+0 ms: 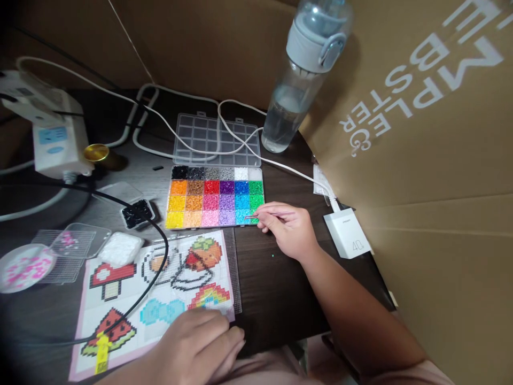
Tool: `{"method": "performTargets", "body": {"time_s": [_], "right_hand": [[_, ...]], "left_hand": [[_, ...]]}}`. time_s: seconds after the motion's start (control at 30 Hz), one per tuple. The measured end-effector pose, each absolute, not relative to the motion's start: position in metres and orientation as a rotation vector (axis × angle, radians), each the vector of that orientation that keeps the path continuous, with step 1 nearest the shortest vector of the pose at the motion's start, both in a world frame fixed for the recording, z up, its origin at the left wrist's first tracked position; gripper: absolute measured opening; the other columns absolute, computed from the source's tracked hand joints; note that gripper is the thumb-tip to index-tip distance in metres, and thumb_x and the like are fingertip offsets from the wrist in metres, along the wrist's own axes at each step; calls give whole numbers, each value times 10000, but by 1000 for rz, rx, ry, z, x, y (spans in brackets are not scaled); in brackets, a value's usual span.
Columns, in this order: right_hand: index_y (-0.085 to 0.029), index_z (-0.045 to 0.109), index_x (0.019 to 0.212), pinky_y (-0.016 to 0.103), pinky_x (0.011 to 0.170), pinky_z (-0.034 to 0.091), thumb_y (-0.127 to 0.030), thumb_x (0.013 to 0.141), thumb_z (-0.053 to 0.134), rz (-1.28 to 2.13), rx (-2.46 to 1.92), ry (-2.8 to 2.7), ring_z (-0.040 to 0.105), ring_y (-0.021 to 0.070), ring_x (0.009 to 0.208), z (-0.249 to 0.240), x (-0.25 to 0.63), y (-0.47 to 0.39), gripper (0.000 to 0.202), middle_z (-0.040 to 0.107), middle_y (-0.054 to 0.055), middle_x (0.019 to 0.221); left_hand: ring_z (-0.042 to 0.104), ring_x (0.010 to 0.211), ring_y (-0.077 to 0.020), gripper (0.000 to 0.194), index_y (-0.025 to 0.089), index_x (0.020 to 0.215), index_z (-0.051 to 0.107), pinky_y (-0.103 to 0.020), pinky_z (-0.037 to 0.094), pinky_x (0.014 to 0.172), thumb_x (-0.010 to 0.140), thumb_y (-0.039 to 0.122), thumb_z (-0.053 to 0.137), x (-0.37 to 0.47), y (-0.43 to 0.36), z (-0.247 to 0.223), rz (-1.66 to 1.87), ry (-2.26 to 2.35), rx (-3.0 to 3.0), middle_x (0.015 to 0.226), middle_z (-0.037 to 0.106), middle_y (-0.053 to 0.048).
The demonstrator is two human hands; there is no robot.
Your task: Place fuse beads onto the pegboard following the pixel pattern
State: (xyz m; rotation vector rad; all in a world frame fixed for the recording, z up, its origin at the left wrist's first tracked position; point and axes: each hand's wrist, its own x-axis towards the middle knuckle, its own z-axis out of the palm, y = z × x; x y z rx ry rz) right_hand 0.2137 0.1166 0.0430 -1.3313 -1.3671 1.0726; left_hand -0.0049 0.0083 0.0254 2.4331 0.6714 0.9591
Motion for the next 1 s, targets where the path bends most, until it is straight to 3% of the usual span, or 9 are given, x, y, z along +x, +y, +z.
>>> {"method": "performTargets", "body": {"time_s": [0.63,1.0], "right_hand": [[-173,793,802,258,516,548,-293,859,719,1076,-1340,-1352,637,115,550,43,215,117,152,737,38,720],[-183,795,784,254,503,582,-291,839,731,1050,-1354,-1387,646,111,548,44,213,117,136,766,50,816]], "left_hand": [[323,517,-160,241,162,672,609,-345,210,444,882,58,558,-5,8,27,952,673,2436,565,451,3],[328,514,-155,260,176,671,586,-342,206,456,904,78,530,-5,6,23,942,683,2450,565,449,10]]}}
